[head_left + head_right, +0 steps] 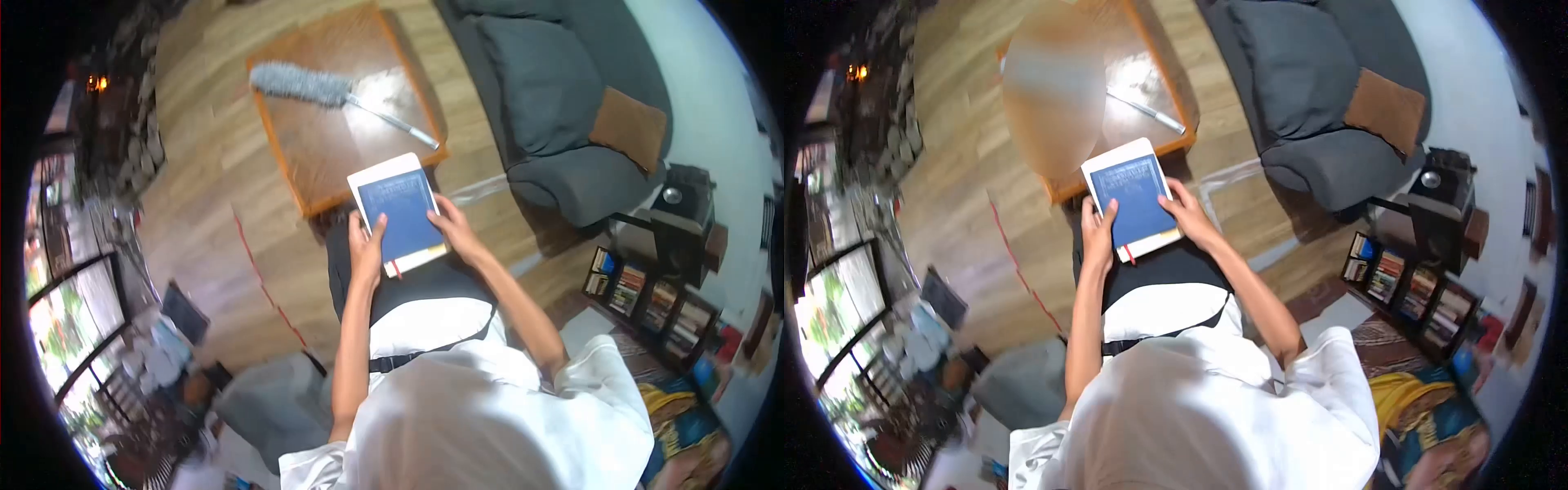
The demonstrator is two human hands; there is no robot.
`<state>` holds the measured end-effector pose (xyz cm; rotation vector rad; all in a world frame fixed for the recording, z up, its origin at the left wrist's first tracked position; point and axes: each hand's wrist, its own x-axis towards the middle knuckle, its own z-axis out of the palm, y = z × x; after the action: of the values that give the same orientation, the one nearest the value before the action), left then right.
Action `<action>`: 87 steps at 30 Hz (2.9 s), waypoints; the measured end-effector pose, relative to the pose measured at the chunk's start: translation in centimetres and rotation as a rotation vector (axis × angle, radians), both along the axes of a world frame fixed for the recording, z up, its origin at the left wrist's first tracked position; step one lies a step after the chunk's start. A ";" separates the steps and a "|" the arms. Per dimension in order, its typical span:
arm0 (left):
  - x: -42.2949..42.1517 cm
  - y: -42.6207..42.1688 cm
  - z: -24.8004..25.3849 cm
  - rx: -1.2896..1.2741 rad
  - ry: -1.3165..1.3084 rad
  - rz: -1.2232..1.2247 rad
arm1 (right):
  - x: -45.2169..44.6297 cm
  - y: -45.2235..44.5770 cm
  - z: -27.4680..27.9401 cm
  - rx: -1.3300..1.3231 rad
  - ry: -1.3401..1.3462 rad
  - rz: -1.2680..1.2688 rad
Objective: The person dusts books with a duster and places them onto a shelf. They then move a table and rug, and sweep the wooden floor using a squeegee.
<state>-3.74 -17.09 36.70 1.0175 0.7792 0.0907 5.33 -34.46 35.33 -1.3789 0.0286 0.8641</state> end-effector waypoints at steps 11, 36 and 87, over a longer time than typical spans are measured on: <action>-2.9 -7.7 8.5 -0.014 -0.011 -0.854 | -18.5 -10.9 9.8 0.076 -0.036 -0.659; -0.7 -49.5 -0.6 0.121 0.071 -1.828 | -44.5 -49.7 7.4 -0.051 0.035 -1.893; 12.9 -169.0 -74.1 0.741 -1.305 -1.678 | -14.5 -156.6 -76.8 -1.579 -0.158 -1.515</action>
<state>9.17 -186.12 -37.39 1.6634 -1.4872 -0.4110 -9.19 -191.05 -41.51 -2.1112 1.6804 -0.8403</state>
